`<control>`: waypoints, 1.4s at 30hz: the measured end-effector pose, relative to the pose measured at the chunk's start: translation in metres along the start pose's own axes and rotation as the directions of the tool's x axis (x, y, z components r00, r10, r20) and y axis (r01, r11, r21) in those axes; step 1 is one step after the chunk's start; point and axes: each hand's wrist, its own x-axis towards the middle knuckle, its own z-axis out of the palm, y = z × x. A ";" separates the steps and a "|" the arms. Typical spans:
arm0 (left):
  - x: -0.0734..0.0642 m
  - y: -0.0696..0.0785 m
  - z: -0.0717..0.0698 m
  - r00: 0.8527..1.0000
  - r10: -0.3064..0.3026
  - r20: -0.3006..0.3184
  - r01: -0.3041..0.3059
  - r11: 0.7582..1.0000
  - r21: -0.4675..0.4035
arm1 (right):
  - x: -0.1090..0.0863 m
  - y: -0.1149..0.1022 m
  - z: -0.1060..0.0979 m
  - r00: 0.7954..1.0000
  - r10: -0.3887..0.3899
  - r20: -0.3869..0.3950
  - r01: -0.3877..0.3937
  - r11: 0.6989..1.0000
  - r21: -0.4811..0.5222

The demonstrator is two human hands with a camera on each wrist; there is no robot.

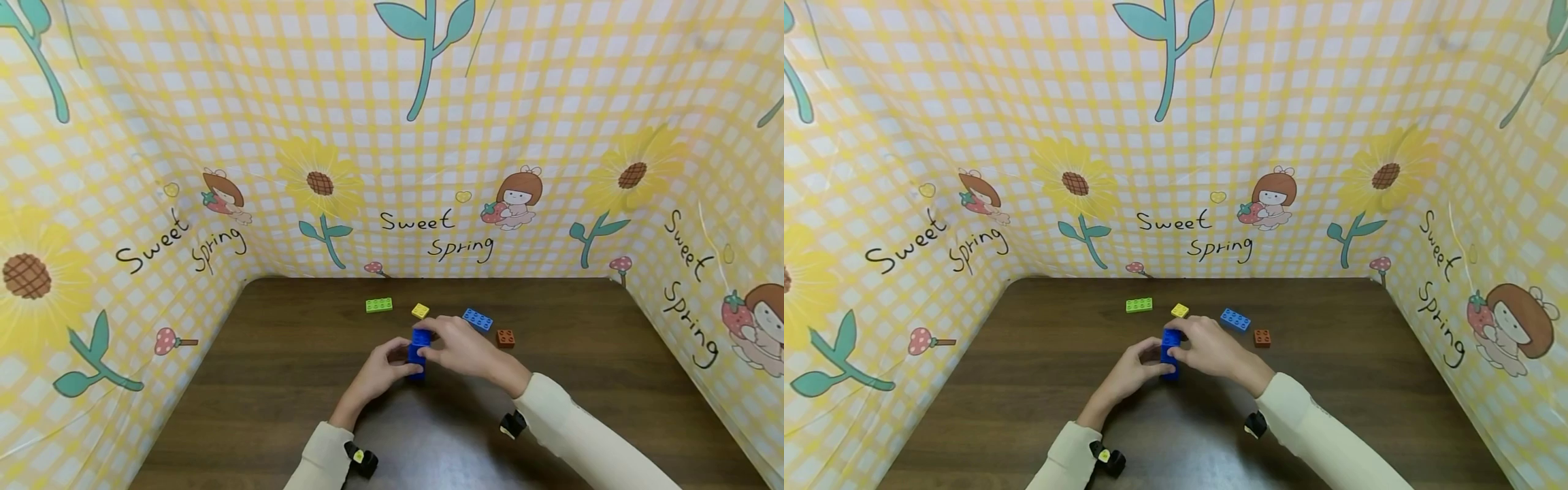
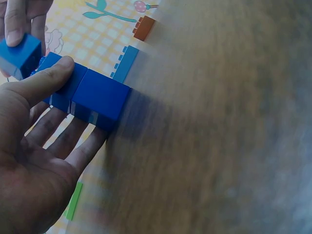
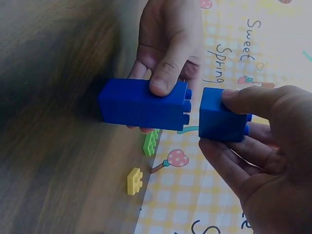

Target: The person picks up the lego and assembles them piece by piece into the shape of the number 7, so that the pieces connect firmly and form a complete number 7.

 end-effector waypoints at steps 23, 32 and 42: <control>0.001 0.000 0.001 1.000 0.006 -0.007 -0.006 1.000 -0.019 | 0.008 0.002 0.008 0.999 -0.015 0.034 0.016 1.000 -0.016; 0.000 -0.002 0.000 1.000 -0.010 -0.008 0.010 1.000 -0.030 | 0.007 0.005 0.014 1.000 -0.013 0.024 0.013 1.000 0.001; -0.001 -0.001 0.002 1.000 -0.016 -0.014 0.016 1.000 -0.025 | 0.006 0.004 0.019 1.000 -0.025 -0.007 0.024 0.999 -0.042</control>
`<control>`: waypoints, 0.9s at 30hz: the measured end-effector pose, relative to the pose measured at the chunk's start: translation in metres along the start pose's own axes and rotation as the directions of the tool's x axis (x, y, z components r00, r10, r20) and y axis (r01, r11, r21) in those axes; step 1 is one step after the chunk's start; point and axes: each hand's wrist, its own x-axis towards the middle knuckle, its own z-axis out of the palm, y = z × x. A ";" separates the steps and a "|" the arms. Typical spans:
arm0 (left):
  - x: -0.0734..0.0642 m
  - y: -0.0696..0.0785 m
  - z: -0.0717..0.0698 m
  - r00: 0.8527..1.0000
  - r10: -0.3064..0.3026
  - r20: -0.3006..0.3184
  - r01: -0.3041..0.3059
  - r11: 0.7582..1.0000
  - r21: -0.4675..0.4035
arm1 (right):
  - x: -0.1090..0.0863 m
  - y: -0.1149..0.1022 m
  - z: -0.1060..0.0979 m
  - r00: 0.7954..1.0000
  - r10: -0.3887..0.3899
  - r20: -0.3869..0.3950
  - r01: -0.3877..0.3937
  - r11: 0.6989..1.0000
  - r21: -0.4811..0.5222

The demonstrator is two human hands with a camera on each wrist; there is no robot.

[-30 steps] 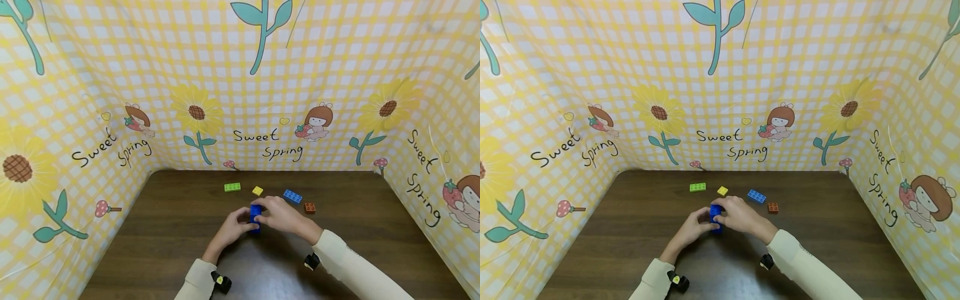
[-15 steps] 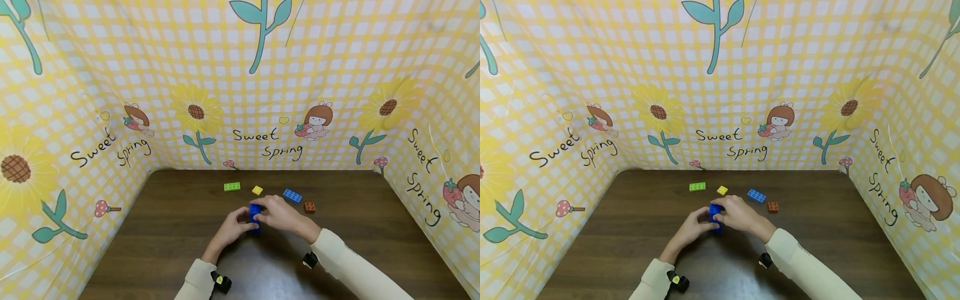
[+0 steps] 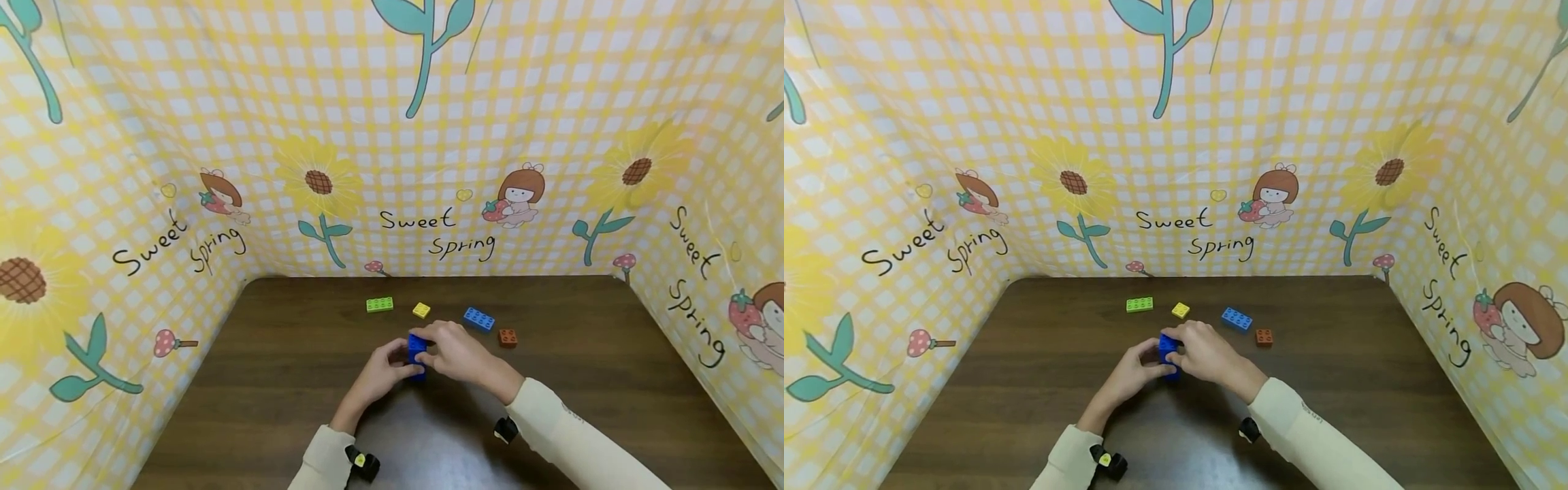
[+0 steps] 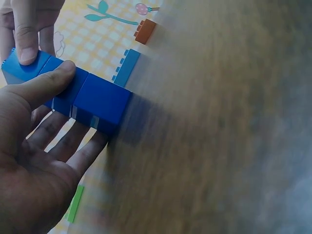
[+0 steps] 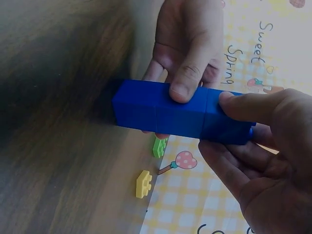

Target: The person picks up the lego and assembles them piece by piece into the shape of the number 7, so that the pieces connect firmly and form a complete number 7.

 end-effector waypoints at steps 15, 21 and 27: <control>0.000 0.003 0.001 0.999 0.032 0.001 -0.032 0.999 -0.009 | -0.001 -0.002 0.001 1.000 -0.002 -0.027 0.001 0.999 -0.035; -0.001 0.002 0.001 1.000 0.022 -0.009 -0.022 1.000 0.009 | 0.000 -0.003 0.002 1.000 0.019 -0.014 -0.019 1.000 -0.004; 0.000 0.002 0.005 0.999 0.032 -0.010 -0.031 0.999 0.022 | 0.001 -0.001 0.000 0.999 0.036 0.001 -0.036 0.999 -0.002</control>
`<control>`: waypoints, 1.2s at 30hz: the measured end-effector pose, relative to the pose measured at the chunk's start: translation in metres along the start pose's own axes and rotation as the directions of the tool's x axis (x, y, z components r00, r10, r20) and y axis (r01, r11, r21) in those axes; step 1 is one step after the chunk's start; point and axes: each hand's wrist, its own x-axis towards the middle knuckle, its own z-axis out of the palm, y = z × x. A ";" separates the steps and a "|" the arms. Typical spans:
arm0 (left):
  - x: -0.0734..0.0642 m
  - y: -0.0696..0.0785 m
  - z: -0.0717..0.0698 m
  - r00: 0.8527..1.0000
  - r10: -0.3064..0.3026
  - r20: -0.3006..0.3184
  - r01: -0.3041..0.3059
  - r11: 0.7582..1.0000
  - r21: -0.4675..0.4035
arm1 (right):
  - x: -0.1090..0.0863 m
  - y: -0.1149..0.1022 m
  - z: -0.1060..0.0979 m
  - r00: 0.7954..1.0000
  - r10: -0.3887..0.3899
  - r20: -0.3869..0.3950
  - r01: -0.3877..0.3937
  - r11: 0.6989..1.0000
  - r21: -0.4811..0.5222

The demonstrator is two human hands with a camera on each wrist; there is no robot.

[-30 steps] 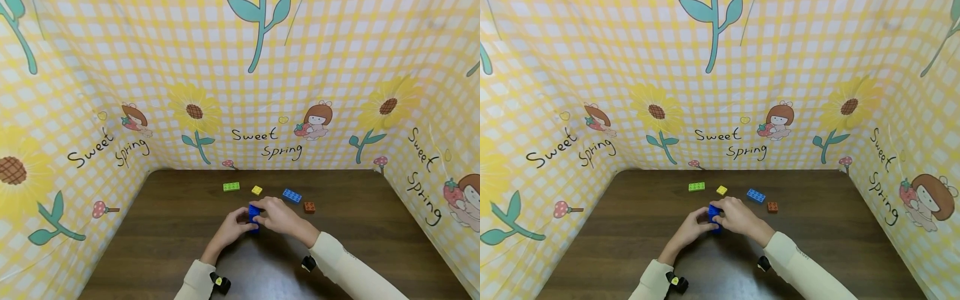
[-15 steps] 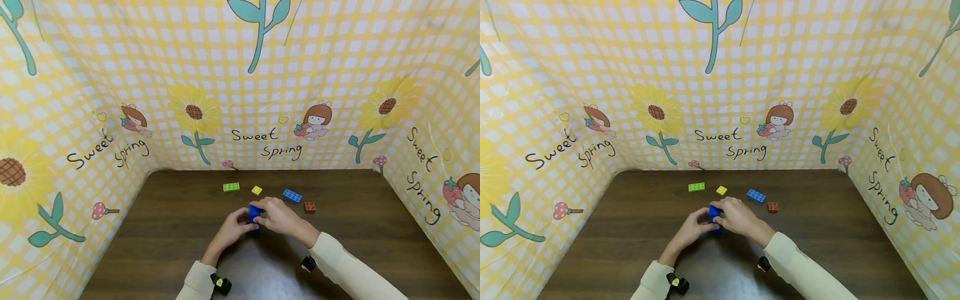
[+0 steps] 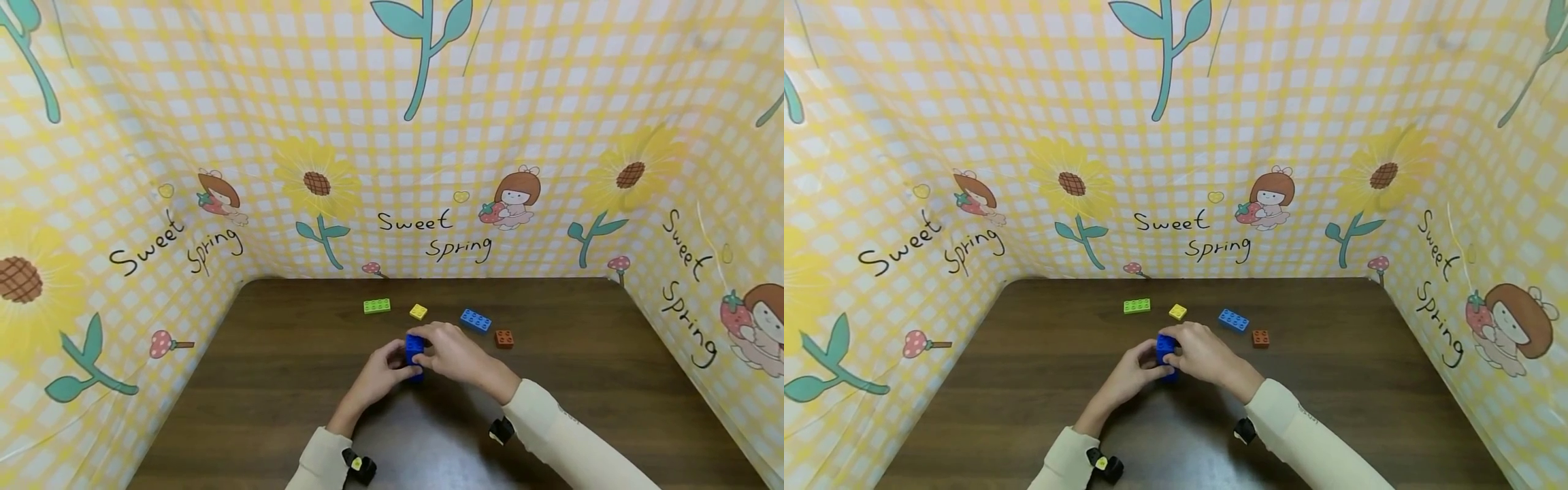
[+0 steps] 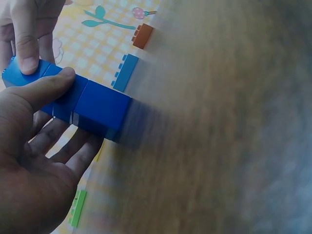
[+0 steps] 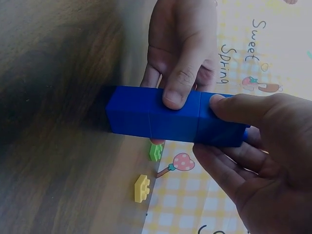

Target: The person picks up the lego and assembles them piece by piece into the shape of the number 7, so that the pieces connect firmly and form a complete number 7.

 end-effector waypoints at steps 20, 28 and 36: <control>-0.002 0.006 0.003 0.999 -0.040 -0.015 0.040 0.999 0.026 | -0.017 0.034 -0.032 0.995 0.052 0.080 -0.063 0.988 0.143; 0.000 0.008 -0.011 0.999 -0.027 0.034 0.028 1.000 -0.009 | -0.017 0.075 -0.038 0.991 0.128 0.028 -0.131 0.978 0.164; 0.011 0.019 -0.050 0.988 0.093 0.122 -0.091 0.996 -0.021 | -0.015 0.079 -0.020 0.994 0.110 0.012 -0.109 0.965 0.237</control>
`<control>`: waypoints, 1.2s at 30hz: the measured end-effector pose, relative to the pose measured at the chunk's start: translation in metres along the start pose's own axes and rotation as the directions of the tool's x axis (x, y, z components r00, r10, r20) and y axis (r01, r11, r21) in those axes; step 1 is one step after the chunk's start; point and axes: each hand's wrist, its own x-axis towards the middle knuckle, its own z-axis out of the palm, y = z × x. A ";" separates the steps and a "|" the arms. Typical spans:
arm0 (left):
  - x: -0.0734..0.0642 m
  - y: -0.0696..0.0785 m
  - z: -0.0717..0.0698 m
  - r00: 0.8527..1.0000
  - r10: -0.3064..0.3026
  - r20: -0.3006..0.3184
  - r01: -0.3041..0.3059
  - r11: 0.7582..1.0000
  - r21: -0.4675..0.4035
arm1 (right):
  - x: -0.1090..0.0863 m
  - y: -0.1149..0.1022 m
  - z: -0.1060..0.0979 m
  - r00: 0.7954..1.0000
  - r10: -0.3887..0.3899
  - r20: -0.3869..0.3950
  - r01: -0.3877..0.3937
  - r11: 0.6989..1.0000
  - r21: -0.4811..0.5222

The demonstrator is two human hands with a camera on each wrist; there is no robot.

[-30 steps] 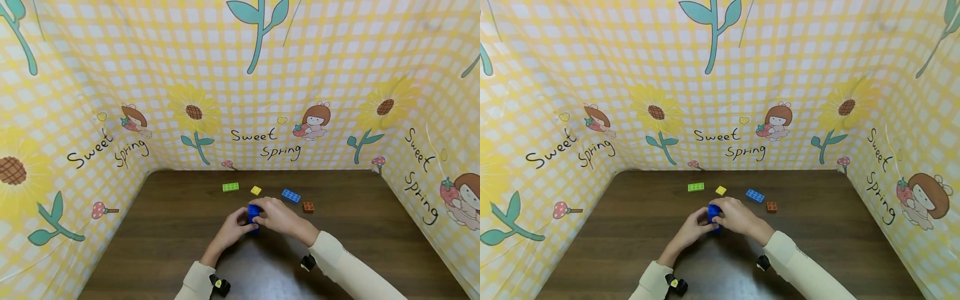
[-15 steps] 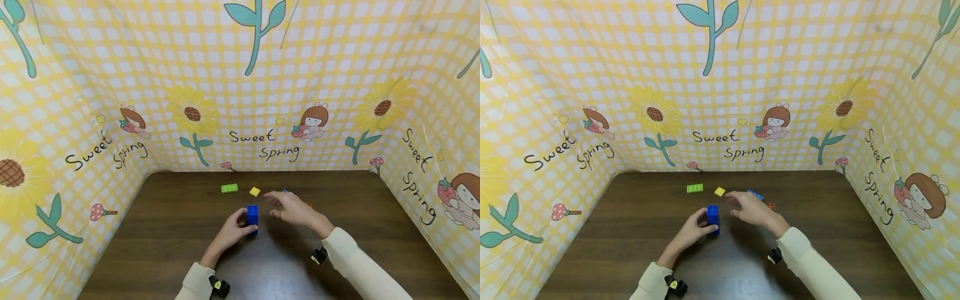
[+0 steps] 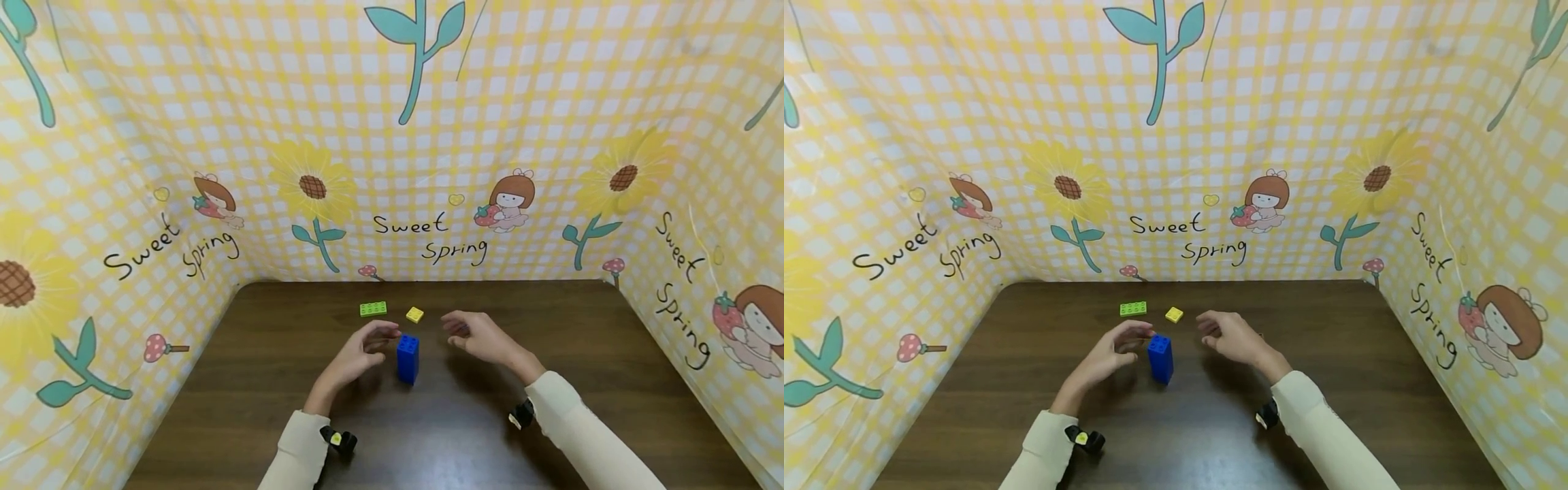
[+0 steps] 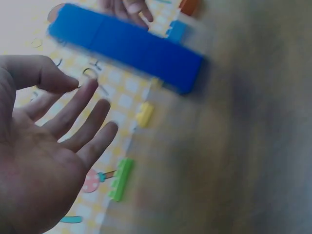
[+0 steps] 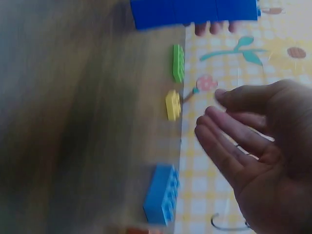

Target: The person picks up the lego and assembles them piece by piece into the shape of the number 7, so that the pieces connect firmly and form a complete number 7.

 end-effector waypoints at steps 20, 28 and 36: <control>0.035 -0.004 -0.046 0.976 -0.071 -0.204 0.140 0.928 0.344 | -0.002 -0.028 0.072 0.991 -0.043 -0.124 0.058 0.992 0.117; 0.064 -0.021 -0.052 0.970 -0.085 -0.230 0.207 0.782 0.587 | -0.004 -0.027 0.075 0.993 -0.043 -0.109 0.059 0.988 0.141; 0.072 -0.034 -0.041 0.987 -0.123 -0.108 0.162 0.639 0.752 | -0.005 -0.027 0.073 0.994 -0.049 -0.093 0.062 0.987 0.147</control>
